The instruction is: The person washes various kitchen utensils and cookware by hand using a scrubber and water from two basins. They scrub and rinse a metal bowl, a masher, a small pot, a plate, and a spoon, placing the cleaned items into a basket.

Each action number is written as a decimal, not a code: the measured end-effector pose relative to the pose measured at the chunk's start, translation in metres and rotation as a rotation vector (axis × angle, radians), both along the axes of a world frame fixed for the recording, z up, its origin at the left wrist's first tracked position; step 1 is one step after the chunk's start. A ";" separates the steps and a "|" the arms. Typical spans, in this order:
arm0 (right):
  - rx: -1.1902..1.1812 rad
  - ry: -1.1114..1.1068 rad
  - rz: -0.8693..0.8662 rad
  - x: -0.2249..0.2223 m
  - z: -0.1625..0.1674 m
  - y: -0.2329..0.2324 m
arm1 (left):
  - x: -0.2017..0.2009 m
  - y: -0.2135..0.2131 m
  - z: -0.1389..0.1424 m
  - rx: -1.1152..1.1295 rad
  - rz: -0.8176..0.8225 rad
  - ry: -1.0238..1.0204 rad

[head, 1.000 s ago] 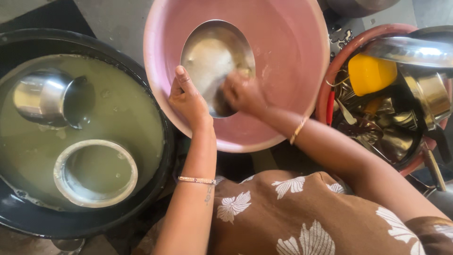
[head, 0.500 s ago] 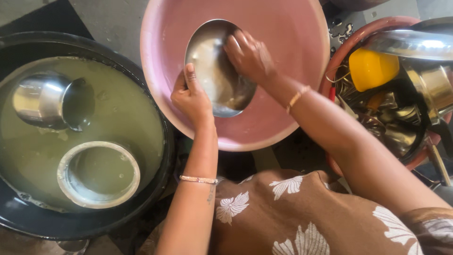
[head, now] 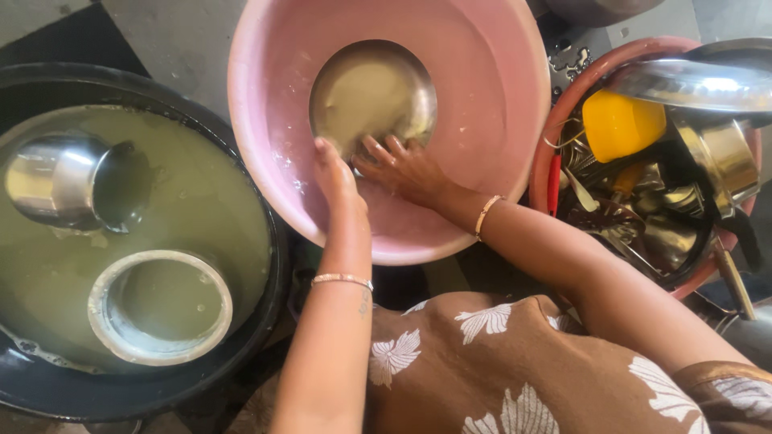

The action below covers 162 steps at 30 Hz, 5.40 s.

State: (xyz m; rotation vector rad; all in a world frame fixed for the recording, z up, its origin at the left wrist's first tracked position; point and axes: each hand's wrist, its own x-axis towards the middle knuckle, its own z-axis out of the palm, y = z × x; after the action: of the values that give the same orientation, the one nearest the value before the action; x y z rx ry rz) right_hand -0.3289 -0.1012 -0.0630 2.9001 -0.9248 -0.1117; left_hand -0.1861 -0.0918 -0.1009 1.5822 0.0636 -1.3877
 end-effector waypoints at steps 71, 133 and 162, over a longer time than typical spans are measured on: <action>0.383 -3.196 -0.539 -0.447 0.171 0.030 | -0.276 -0.009 0.291 -0.588 -0.935 -0.295; 0.053 0.292 0.113 0.176 0.281 -0.047 | 0.199 0.279 0.119 0.078 -0.591 -1.502; 0.851 -0.354 0.369 0.283 0.029 0.128 | 0.172 0.259 0.060 0.191 -0.061 -1.425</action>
State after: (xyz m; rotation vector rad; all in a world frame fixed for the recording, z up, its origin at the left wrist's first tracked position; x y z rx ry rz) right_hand -0.0460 0.0263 -0.0342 3.9255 -0.3921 0.0594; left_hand -0.0141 0.1668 -0.0411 2.3933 -0.7151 -0.0424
